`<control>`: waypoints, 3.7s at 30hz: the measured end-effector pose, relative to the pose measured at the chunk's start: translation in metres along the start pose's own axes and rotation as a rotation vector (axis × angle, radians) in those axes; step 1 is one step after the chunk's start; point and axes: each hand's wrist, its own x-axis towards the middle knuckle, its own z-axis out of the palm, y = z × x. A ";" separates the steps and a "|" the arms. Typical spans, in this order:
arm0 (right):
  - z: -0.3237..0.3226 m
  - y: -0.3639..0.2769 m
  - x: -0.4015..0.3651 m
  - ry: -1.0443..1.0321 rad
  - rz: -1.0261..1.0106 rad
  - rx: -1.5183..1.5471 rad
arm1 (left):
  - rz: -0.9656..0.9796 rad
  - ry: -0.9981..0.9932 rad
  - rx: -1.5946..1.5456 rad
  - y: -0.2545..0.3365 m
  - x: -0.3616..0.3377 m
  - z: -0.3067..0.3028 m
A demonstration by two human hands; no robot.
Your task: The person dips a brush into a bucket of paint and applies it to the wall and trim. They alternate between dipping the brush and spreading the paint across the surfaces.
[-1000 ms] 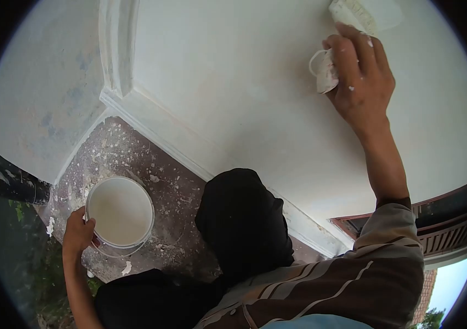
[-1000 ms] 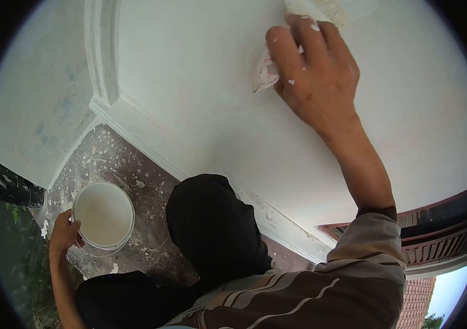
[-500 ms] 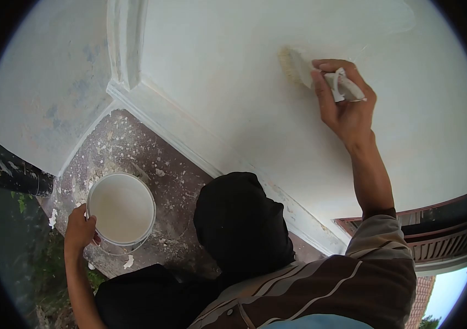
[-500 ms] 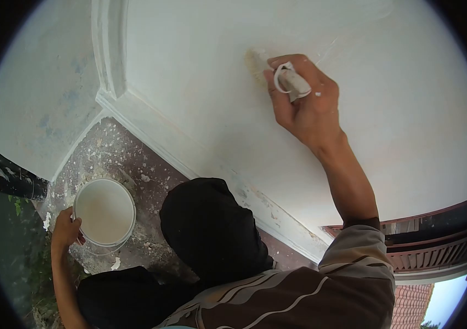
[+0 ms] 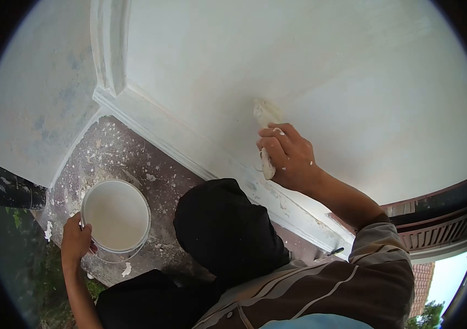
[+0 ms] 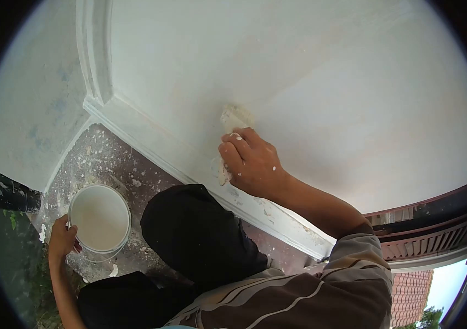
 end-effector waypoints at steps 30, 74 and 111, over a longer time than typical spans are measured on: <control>-0.102 0.062 0.138 0.167 0.206 0.233 | 0.145 0.071 0.122 -0.002 0.004 0.001; -0.130 0.037 0.050 0.025 -0.002 0.050 | 0.275 0.174 0.367 0.005 0.000 0.003; 0.015 0.003 -0.033 0.046 0.009 -0.287 | 0.038 0.020 0.113 0.020 -0.010 0.002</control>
